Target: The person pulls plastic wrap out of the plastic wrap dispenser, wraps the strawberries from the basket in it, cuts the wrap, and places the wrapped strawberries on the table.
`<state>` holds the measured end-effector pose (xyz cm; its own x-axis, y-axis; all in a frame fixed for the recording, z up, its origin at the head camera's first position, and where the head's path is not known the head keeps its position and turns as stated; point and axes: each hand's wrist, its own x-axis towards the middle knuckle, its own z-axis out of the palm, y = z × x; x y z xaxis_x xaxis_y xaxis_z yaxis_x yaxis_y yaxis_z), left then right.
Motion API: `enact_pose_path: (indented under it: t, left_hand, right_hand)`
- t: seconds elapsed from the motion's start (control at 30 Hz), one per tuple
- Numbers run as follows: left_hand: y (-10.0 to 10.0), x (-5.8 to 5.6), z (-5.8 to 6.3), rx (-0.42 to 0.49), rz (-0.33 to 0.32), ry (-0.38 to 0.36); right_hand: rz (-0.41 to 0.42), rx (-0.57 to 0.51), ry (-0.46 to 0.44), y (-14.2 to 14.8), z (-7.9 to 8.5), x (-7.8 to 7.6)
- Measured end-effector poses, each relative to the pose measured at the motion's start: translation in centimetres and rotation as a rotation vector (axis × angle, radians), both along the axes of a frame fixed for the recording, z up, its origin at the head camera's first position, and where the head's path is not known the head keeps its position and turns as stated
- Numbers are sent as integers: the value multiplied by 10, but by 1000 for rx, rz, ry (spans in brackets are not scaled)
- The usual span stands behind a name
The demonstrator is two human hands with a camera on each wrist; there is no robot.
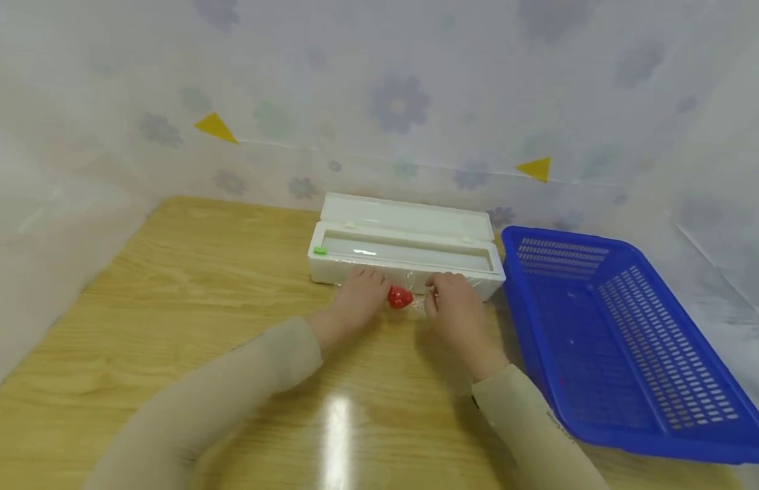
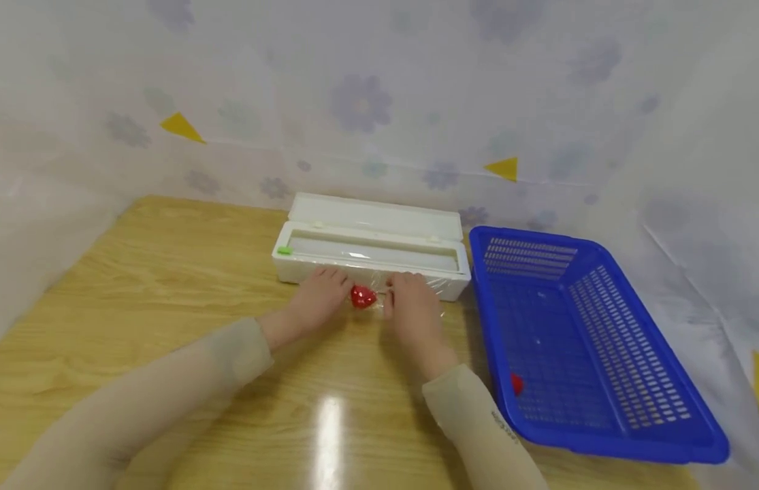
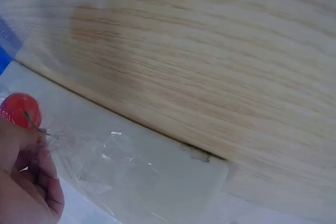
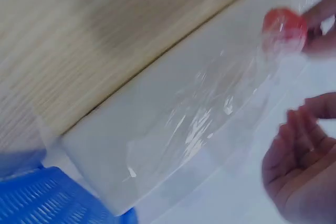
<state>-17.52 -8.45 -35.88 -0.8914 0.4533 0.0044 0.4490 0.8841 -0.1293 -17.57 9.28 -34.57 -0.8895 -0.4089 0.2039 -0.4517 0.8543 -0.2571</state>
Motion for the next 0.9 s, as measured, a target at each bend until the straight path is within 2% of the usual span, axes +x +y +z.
enact_pose_path:
  t: [0.03,0.13,0.2,0.33,0.4,0.47,0.57,0.77,0.83,0.9]
  left_hand:
    - [0,-1,0,3,18,-15]
    - [-1,-3,3,24,62,-25]
    - [-2,-4,4,44,66,-7]
    - [-2,-3,3,63,34,-14]
    - [-2,0,1,32,19,-16]
    - [-2,1,1,-10,7,12]
    - [-2,2,0,-75,-32,131]
    - [-9,4,-1,-112,-206,518]
    - [-11,4,-1,-106,-248,583]
    - [-11,3,-1,-105,-271,580]
  right_hand:
    - [28,61,62,-2,-2,5]
    - [103,212,147,-9,-11,14]
    - [79,287,183,-13,-17,12]
    - [3,314,239,-11,-23,3]
    - [11,296,234,-9,-24,2]
    - [26,273,223,-7,-24,1]
    - [39,232,209,-5,-24,1]
    - [30,178,249,-3,-22,1]
    - [26,167,250,-2,-20,2]
    - [21,166,240,-2,-19,2]
